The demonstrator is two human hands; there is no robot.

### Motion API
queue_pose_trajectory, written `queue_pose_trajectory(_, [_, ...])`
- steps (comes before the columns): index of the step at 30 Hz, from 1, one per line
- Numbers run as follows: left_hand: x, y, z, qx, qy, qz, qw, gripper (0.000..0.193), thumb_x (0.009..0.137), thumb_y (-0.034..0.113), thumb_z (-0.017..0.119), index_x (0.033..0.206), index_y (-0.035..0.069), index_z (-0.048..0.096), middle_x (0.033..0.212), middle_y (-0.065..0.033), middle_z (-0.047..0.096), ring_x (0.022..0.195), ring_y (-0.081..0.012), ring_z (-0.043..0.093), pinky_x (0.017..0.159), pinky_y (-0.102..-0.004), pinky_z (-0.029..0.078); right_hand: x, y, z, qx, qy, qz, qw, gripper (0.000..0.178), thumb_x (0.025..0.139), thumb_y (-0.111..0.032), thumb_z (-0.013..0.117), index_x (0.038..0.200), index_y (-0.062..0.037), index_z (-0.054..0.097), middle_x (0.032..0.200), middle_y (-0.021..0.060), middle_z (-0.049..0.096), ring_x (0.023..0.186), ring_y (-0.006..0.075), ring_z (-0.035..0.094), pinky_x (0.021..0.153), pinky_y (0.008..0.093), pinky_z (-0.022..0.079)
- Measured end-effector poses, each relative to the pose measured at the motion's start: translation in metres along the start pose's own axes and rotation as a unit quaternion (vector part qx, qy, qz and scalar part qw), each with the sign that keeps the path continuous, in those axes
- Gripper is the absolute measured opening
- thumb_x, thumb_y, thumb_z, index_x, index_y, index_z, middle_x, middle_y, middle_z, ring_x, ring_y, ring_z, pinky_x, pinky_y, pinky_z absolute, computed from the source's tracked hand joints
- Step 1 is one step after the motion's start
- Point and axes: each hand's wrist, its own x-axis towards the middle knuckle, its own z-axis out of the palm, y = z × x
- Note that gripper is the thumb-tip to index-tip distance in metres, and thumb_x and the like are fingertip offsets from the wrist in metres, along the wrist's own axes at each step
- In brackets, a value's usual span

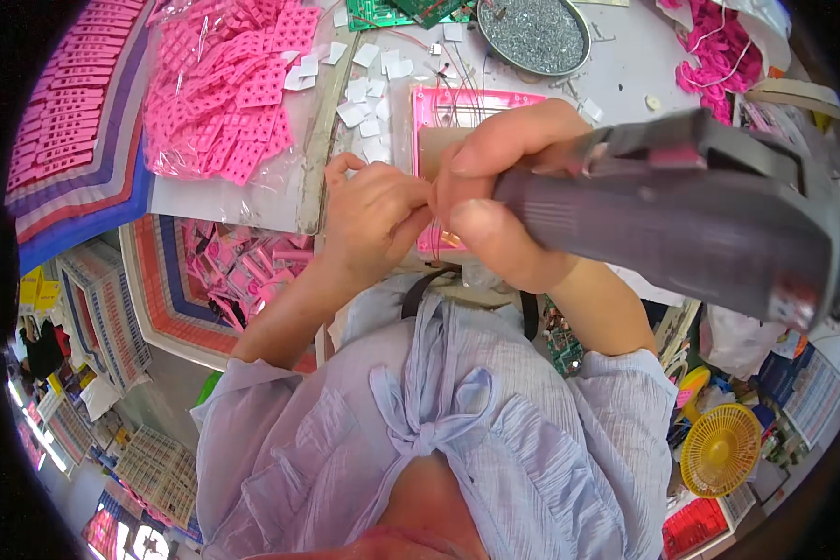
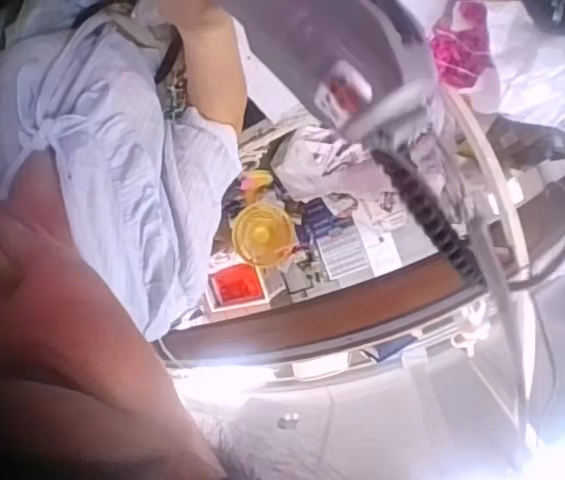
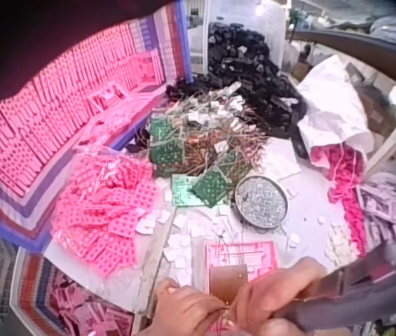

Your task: Assembling a pink electronic toy using a power screwdriver and various components.

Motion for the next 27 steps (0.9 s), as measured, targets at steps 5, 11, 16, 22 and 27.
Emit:
queue_pose_trajectory(5, [0.003, -0.001, -0.001, -0.017, 0.014, -0.01, 1.0, 0.022, 0.07, 0.011, 0.081, 0.085, 0.017, 0.065, 0.08, 0.0048, 0.066, 0.075, -0.0162, 0.061, 0.085, -0.0417, 0.031, -0.002, 0.005, -0.002, 0.004, -0.022, -0.001, 1.0, 0.027, 0.09, -0.004, 0.062, 0.109, -0.0039, 0.043, 0.068, 0.0056, 0.053, 0.055, 0.0146, 0.052, 0.052, 0.0323, 0.047])
queue_pose_trajectory(11, [0.003, -0.005, 0.0, 0.001, 0.061, 0.008, 0.998, 0.019, 0.072, 0.013, 0.08, 0.082, 0.015, 0.065, 0.078, 0.0043, 0.066, 0.072, -0.0165, 0.06, 0.083, -0.0405, 0.031, 0.005, 0.012, -0.002, 0.083, -0.007, -0.005, 0.996, 0.026, 0.09, 0.001, 0.059, 0.11, -0.0024, 0.043, 0.067, 0.0045, 0.052, 0.054, 0.0134, 0.051, 0.051, 0.0319, 0.046])
queue_pose_trajectory(16, [0.008, -0.017, -0.018, 0.042, 0.061, -0.061, 0.995, 0.014, 0.079, 0.012, 0.075, 0.079, 0.013, 0.062, 0.074, 0.0021, 0.063, 0.069, -0.018, 0.058, 0.082, -0.0404, 0.031, 0.018, 0.036, -0.01, -0.031, 0.068, -0.002, 0.997, 0.024, 0.088, 0.006, 0.061, 0.106, -0.0017, 0.047, 0.069, 0.0054, 0.056, 0.055, 0.0105, 0.054, 0.05, 0.0265, 0.046])
queue_pose_trajectory(22, [-0.003, -0.021, -0.03, 0.013, 0.028, -0.096, 0.995, 0.021, 0.081, 0.012, 0.073, 0.073, 0.012, 0.054, 0.067, 0.0013, 0.054, 0.065, -0.0197, 0.053, 0.081, -0.042, 0.03, 0.021, 0.051, -0.01, -0.071, 0.052, 0.01, 0.996, 0.021, 0.087, 0.004, 0.063, 0.101, -0.0029, 0.049, 0.071, 0.0051, 0.055, 0.055, 0.0103, 0.052, 0.05, 0.0256, 0.043])
queue_pose_trajectory(27, [0.004, -0.019, -0.03, -0.004, 0.05, -0.101, 0.994, 0.019, 0.081, 0.012, 0.072, 0.073, 0.012, 0.055, 0.066, 0.0015, 0.054, 0.066, -0.0203, 0.054, 0.083, -0.0433, 0.03, 0.021, 0.052, -0.008, -0.23, -0.032, -0.001, 0.973, 0.022, 0.09, 0.004, 0.059, 0.1, -0.0058, 0.042, 0.065, 0.0062, 0.05, 0.053, 0.0109, 0.047, 0.049, 0.0292, 0.042])
